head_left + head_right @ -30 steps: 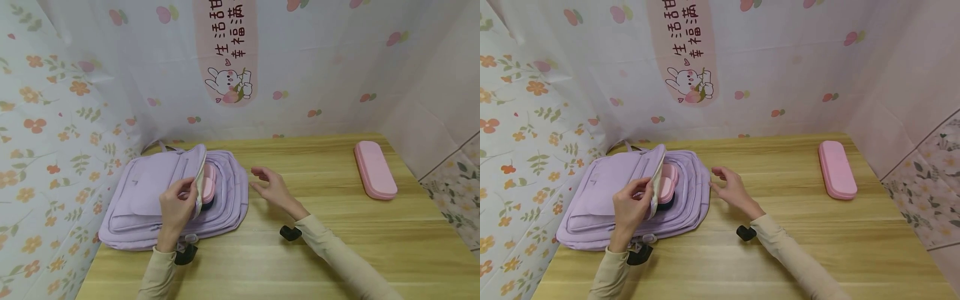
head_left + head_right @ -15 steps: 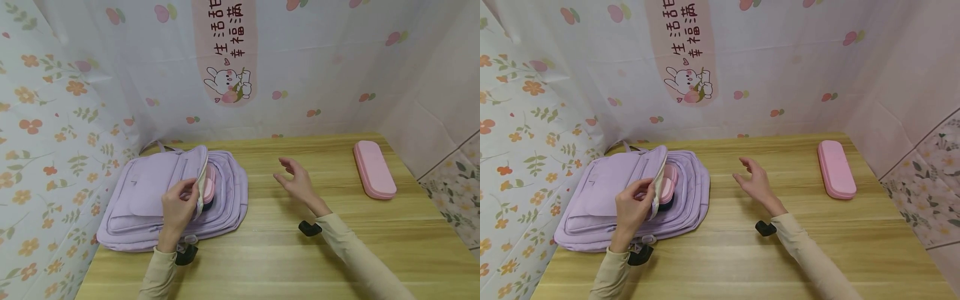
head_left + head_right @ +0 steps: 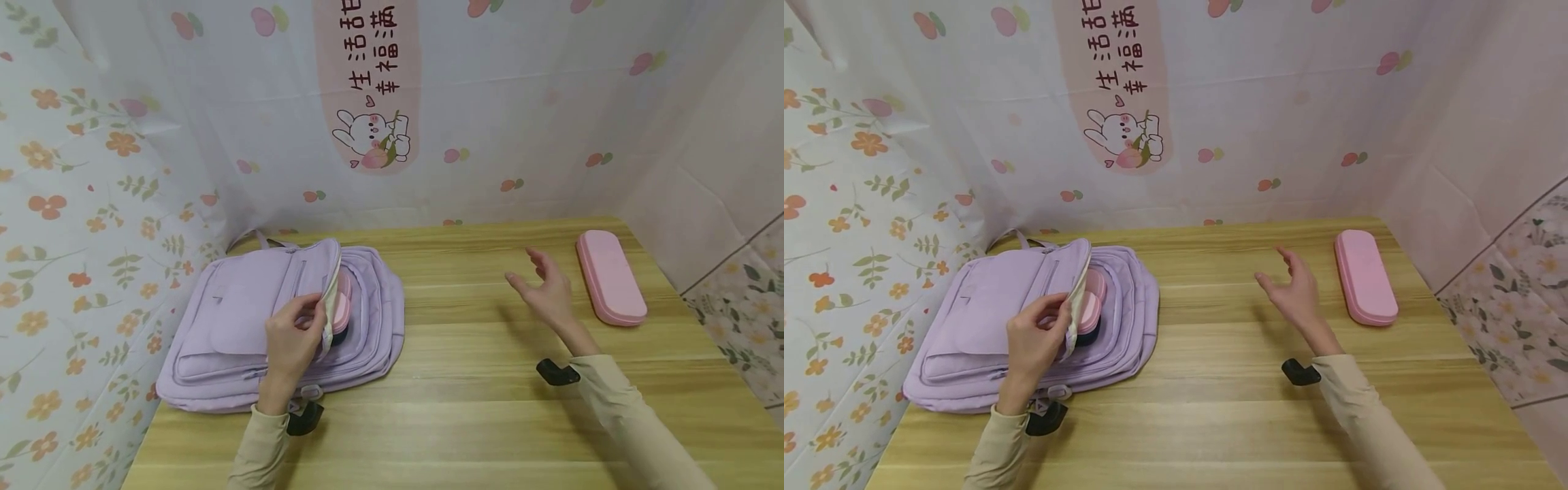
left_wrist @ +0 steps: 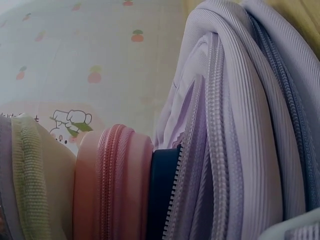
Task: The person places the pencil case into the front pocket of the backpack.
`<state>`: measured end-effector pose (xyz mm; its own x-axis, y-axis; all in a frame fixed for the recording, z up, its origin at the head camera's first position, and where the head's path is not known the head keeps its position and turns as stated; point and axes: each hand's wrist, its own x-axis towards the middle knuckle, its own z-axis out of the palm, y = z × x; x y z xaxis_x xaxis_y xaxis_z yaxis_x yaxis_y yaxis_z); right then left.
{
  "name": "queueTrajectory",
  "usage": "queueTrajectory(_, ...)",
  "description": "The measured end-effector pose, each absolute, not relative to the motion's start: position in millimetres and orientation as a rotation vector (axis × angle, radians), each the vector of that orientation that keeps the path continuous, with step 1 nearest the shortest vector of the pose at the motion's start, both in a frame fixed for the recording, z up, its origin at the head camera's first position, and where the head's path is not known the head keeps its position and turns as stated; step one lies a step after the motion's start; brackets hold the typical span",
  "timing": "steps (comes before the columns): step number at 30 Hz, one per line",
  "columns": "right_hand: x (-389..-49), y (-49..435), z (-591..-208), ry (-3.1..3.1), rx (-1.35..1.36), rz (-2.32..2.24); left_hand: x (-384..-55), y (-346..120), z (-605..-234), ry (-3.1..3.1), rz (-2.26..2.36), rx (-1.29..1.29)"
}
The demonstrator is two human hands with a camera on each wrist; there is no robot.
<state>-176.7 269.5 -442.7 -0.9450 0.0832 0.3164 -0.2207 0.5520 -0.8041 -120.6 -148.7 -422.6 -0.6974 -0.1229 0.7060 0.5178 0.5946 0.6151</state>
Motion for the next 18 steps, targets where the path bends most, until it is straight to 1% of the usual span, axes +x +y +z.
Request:
queueTrajectory(5, -168, 295, -438, -2.547, 0.044, 1.409, -111, -142, -406, -2.081, -1.114, -0.315)
queueTrajectory(9, -162, 314, -435, -2.585, -0.052, 1.318, -107, -138, -396, -2.071, -1.117, -0.327)
queueTrajectory(14, -155, 337, -440, -2.605, -0.161, 1.182, -106, -138, -395, -2.078, -1.13, -0.321)
queueTrajectory(18, -152, 355, -447, -2.625, -0.258, 1.145, -110, -142, -404, -2.09, -1.129, -0.304)
